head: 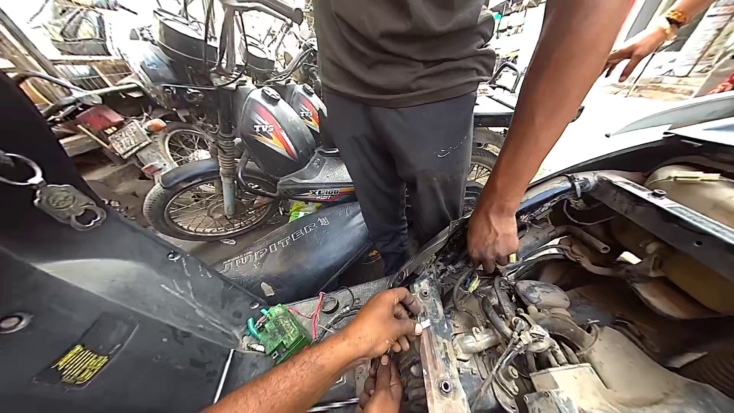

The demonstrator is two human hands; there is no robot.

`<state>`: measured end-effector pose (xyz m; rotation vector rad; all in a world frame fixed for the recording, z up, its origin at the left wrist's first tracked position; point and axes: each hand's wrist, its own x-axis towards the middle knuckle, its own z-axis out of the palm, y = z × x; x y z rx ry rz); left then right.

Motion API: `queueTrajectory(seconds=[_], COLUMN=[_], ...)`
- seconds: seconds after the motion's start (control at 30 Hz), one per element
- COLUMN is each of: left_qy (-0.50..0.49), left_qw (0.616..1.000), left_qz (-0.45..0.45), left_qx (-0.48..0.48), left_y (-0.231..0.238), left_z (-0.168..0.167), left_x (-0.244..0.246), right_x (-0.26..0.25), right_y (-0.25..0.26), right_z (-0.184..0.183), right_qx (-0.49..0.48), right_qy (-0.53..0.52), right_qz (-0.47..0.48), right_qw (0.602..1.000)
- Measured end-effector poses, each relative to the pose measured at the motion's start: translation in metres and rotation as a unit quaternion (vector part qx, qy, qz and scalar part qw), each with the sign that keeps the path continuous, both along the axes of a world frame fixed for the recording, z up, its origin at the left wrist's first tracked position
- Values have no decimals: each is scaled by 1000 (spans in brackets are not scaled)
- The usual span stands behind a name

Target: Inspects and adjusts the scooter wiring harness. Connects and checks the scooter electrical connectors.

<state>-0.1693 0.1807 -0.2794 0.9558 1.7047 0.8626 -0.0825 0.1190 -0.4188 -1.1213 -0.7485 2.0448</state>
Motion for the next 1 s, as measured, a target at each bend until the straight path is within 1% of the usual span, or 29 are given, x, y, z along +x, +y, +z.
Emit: queueTrajectory(seconds=[0.07,0.1,0.17,0.23,0.27,0.4,0.53,0.6,0.73,0.83,1.0], left_qy=[-5,17,122,259,299,372,484,504,498,488,457], left_qw=[999,998,987,956,942,910,832,815,814,819,840], left_qz=[-24,-41,-90,-136,-145,-149,-180,-191,-214,-226,-220], left_qx=[27,40,49,39,40,105,203,212,210,198,193], left_y=[-12,-21,-38,-55,-62,-79,-85,-84,-82,-80,-79], left_z=[4,4,-1,-17,-28,-66,-87,-91,-90,-89,-90], left_x=[-15,-24,-44,-56,-57,-45,-38,-40,-42,-43,-45], right_x=[2,2,4,5,5,3,5,5,6,6,5], right_y=[-2,-2,-2,-3,-4,-6,-6,-6,-5,-5,-6], right_z=[-1,-1,1,0,-1,-6,-10,-11,-13,-13,-14], right_qx=[1,4,12,25,33,63,93,103,112,114,108], right_qy=[-1,1,1,0,0,-12,-42,-51,-60,-64,-51], right_qz=[6,10,19,20,17,15,22,27,29,27,25], right_qw=[1000,1000,1000,999,999,998,995,993,991,991,992])
